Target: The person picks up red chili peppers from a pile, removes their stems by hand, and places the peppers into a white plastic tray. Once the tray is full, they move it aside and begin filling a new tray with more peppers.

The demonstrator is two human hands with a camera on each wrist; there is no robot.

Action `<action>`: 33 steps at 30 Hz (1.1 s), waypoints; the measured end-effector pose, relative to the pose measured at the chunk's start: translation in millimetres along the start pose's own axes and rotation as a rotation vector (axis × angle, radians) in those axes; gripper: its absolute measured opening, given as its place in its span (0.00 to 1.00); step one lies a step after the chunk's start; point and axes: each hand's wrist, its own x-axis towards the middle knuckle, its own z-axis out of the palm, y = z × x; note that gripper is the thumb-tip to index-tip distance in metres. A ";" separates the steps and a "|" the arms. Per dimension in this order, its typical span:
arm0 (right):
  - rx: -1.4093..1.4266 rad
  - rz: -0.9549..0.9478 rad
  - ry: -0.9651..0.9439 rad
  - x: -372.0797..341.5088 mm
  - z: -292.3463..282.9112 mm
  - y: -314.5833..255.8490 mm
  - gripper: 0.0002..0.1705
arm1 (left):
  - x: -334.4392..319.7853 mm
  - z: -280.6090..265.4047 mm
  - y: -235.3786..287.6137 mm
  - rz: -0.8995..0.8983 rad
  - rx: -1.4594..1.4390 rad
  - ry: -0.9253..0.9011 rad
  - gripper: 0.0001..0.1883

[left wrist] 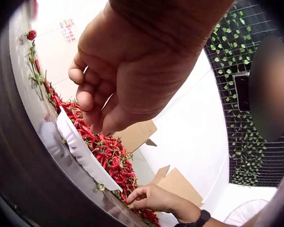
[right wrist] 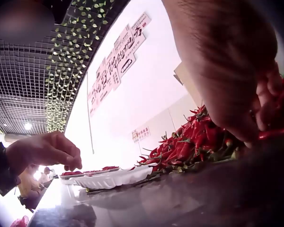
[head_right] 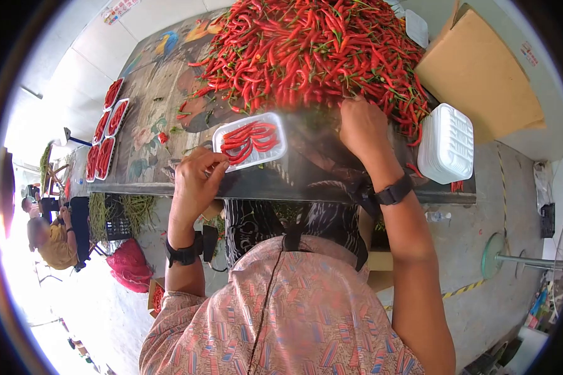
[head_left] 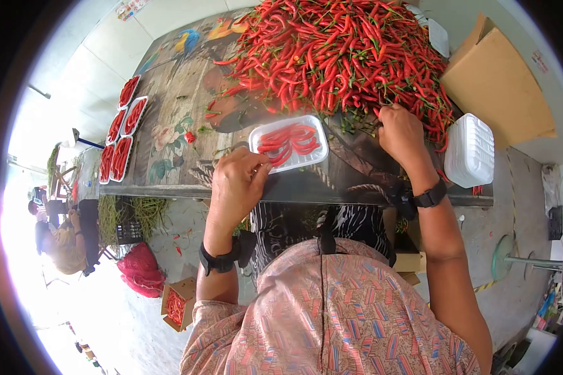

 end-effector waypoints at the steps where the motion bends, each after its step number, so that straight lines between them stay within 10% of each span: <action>1: -0.002 0.004 0.002 -1.0 0.4 2.5 0.13 | 0.1 1.3 2.2 0.005 -0.003 -0.002 0.05; 13: 0.132 -0.069 0.039 -13.7 -2.6 15.3 0.06 | 1.3 7.1 19.1 0.116 -0.018 -0.029 0.06; 21: 1.251 0.015 -0.340 -19.0 -40.4 -18.7 0.07 | 11.9 11.4 42.3 0.133 -0.178 -0.022 0.08; 33: 0.895 -0.289 -0.148 -38.7 -50.5 -73.7 0.05 | 12.4 6.0 56.8 0.031 -0.415 0.113 0.06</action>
